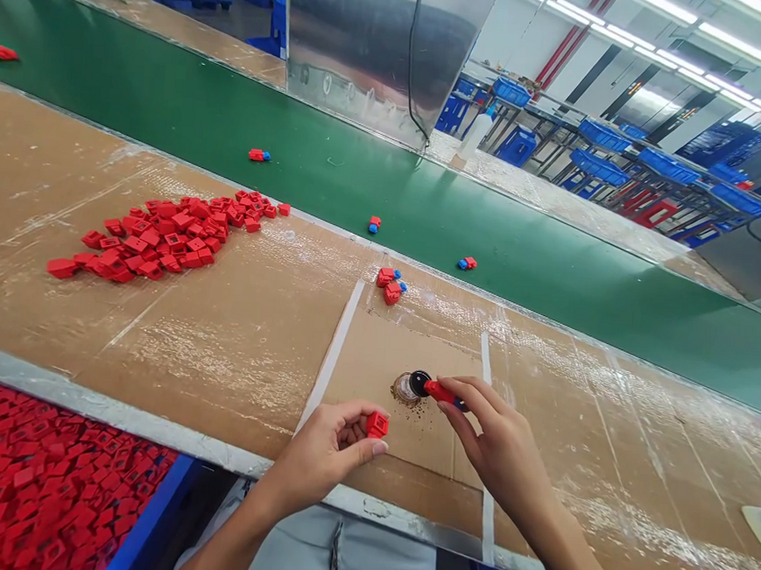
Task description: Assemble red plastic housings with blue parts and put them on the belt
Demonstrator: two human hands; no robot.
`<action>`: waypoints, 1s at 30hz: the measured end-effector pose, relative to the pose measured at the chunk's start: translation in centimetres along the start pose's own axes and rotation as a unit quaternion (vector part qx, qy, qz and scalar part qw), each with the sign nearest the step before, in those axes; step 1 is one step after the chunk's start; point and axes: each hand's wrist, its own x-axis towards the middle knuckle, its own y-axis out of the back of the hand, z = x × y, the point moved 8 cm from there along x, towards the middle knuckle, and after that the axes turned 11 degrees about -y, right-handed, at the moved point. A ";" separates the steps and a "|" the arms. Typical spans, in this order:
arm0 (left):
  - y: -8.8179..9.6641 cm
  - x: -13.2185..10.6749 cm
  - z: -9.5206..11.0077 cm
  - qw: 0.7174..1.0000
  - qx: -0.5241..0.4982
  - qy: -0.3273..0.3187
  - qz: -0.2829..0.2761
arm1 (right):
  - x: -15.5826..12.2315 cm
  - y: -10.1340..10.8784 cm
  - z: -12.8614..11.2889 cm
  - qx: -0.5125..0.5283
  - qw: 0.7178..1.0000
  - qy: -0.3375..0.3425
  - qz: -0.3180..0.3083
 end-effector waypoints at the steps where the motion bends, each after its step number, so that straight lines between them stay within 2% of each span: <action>1: 0.0 0.0 0.0 1.000 0.000 0.000 0.000 | 0.0 0.0 0.0 -0.001 1.000 0.000 -0.002; 13: 0.1 -0.1 0.2 1.000 -0.025 -0.003 0.006 | 0.4 0.9 -0.8 -0.001 1.000 0.004 0.024; 18: 0.1 -0.1 0.0 0.999 -0.041 -0.007 0.010 | -0.5 1.5 -2.5 0.045 0.998 -0.010 0.045; 23: 0.0 -0.1 0.1 0.998 -0.053 -0.018 0.000 | -2.2 -0.1 -4.9 0.113 0.993 -0.006 0.019; 30: -0.5 -0.1 0.4 0.998 -0.053 -0.017 -0.016 | -2.5 -1.4 -4.8 0.141 0.990 -0.028 -0.005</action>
